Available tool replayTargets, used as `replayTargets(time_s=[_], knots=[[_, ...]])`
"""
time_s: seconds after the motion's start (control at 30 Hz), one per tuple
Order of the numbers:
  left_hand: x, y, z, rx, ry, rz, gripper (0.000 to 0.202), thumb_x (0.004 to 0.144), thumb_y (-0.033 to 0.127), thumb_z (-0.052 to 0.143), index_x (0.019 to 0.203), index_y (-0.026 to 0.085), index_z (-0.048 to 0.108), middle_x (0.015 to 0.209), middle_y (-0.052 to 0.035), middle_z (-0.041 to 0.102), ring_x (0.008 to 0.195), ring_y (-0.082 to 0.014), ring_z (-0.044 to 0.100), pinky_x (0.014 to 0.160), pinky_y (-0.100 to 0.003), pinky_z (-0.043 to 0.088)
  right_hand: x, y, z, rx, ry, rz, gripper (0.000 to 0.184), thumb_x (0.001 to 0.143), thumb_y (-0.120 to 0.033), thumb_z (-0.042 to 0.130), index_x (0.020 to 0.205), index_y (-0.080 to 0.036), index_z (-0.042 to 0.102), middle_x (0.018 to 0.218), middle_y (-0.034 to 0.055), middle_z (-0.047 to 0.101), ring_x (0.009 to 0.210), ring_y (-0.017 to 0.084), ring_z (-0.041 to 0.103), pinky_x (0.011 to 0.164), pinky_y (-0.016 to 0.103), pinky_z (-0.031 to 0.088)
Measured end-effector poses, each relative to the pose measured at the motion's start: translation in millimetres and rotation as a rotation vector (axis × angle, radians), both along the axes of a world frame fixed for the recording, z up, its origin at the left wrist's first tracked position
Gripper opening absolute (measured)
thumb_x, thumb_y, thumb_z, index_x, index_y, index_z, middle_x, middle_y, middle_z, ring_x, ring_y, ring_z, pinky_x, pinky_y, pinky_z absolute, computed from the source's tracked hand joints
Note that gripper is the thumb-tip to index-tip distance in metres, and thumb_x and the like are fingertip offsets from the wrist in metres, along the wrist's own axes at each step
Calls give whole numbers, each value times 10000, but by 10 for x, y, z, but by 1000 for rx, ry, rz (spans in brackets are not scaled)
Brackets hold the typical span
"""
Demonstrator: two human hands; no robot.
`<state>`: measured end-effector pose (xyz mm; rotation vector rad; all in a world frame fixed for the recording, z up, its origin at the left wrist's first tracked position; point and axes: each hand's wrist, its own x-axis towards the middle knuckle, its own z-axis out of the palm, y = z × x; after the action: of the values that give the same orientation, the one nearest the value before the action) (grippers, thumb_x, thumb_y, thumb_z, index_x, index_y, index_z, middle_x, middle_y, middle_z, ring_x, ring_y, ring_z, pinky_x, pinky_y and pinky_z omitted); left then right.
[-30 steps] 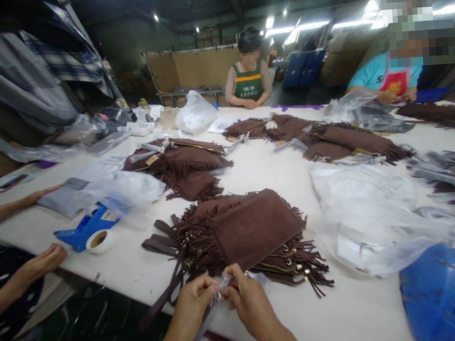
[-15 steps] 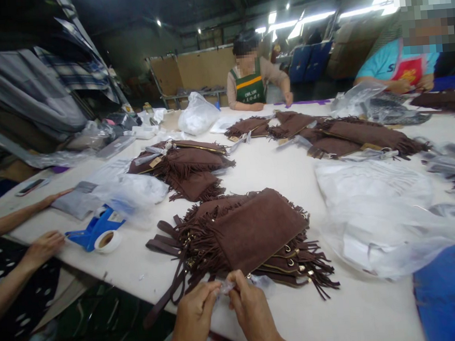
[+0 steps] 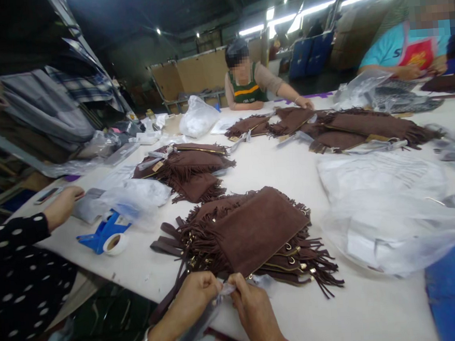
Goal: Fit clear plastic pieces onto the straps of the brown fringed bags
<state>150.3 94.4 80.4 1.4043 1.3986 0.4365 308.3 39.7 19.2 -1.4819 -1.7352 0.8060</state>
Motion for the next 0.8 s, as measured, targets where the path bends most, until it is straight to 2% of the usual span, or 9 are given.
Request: replayTargets(time_s=[0.1,0.2,0.27,0.37,0.43,0.53,0.63,0.8], knots=[[0,48,-18,-129,-78,49,144,647,240,613,531,167,571,492,15,558,472,-118,437,494,-244,282,18,-4,10,35,-4,0,180,879,-98,378,926,-231,491,701,-8,646,627,161,635,587,233,428],[-5,76,-16,-270,-114,98,161,592,258,665,532,172,543,455,37,529,414,-82,353,453,-231,202,36,-7,5,44,4,1,195,867,-89,391,927,-232,510,721,-4,661,638,161,642,592,231,433],[-12,101,-14,-384,-150,103,148,577,261,665,563,175,545,482,20,577,419,-89,408,451,-220,209,46,-7,-4,50,8,10,183,881,-102,391,929,-232,510,722,-5,658,638,160,640,592,230,434],[-32,162,-44,-540,-198,62,143,553,258,665,619,178,567,562,-38,660,505,-162,576,478,-230,325,63,-6,-13,59,18,42,174,895,-107,391,927,-236,503,734,-6,655,645,154,636,601,226,432],[-51,211,-92,-649,-240,15,158,531,250,673,638,164,596,606,-80,684,562,-209,636,512,-264,405,78,-6,-13,69,29,63,187,882,-91,400,932,-238,505,758,-3,661,661,151,638,608,222,433],[-82,283,-187,-788,-308,-66,205,549,248,657,700,111,667,686,-139,707,626,-240,672,568,-303,477,105,-5,-10,69,48,76,194,874,-86,405,935,-238,509,772,2,663,661,148,635,604,215,435],[-116,336,-272,-964,-423,-135,241,592,229,633,758,68,700,763,-162,719,692,-238,687,639,-304,505,133,-11,-20,54,53,85,173,888,-105,403,911,-239,510,740,-4,647,630,143,616,595,213,432],[-152,314,-335,-1154,-600,-145,274,669,229,620,836,28,705,797,-176,719,686,-243,685,665,-334,514,117,-36,-82,60,112,63,138,901,-162,413,895,-250,519,705,-11,639,606,140,608,584,211,444]])
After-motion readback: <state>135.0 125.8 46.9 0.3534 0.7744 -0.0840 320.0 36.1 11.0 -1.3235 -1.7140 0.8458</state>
